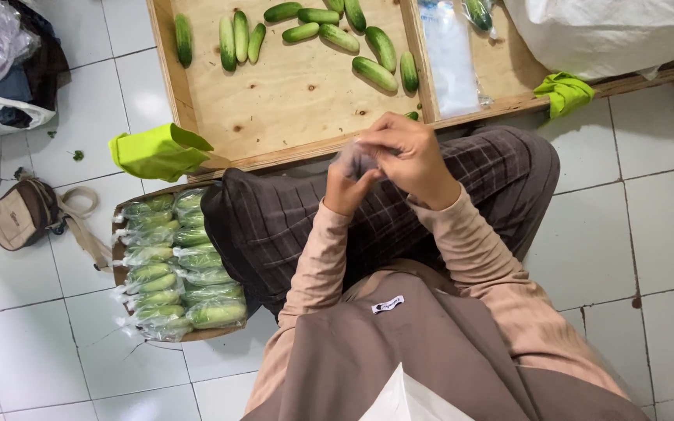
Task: The person wipes cucumbers with a green cloth and places them into individual plastic bags by hand.
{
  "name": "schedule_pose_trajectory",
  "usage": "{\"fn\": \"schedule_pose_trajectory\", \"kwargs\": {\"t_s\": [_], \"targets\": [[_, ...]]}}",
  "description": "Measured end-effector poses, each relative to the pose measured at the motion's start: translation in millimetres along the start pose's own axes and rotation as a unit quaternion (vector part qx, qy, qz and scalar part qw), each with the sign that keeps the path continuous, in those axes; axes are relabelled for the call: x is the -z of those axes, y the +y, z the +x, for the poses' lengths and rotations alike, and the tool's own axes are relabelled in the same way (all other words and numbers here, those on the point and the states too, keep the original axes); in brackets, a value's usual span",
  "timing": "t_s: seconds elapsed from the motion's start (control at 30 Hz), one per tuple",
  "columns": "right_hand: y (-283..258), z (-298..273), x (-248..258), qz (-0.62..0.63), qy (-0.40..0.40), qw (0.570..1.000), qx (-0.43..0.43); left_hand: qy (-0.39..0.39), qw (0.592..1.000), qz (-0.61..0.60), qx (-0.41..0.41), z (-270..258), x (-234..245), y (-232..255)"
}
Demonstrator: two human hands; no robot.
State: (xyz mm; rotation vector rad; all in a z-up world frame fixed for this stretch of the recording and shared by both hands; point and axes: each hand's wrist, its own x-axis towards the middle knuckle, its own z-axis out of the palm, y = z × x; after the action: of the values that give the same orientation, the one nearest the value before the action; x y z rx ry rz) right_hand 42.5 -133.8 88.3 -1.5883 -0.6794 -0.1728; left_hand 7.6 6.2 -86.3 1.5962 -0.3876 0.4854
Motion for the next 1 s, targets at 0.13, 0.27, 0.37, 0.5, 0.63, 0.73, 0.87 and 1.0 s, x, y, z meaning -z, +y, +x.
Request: {"fn": "schedule_pose_trajectory", "kwargs": {"t_s": [0.13,0.27,0.37,0.5,0.63,0.73,0.87,1.0], "targets": [[6,2,27,-0.062,0.043,0.995,0.062,-0.034,0.998,0.012,0.048,-3,2,6],[10,-8,44,0.009,0.065,0.998,0.001,-0.060,0.956,-0.250,0.140,-12,-2,4],[26,-29,37,0.127,-0.023,0.986,-0.108,-0.092,0.894,-0.403,0.171,-17,-5,12],[34,-52,20,0.231,-0.179,0.917,-0.271,-0.195,0.827,-0.460,0.257,-37,-8,8],[31,-51,18,0.212,-0.196,0.921,-0.260,-0.209,0.757,-0.514,0.345,-62,-12,-10],[40,-58,18,0.210,-0.169,0.933,-0.239,-0.233,0.758,-0.506,0.339,-50,-4,8],[40,-59,22,0.162,-0.094,0.959,-0.212,-0.215,0.830,-0.411,0.310,-36,8,31],[34,-60,22,0.065,-0.001,0.982,-0.179,-0.188,0.883,-0.311,0.298,-47,15,13]]}}
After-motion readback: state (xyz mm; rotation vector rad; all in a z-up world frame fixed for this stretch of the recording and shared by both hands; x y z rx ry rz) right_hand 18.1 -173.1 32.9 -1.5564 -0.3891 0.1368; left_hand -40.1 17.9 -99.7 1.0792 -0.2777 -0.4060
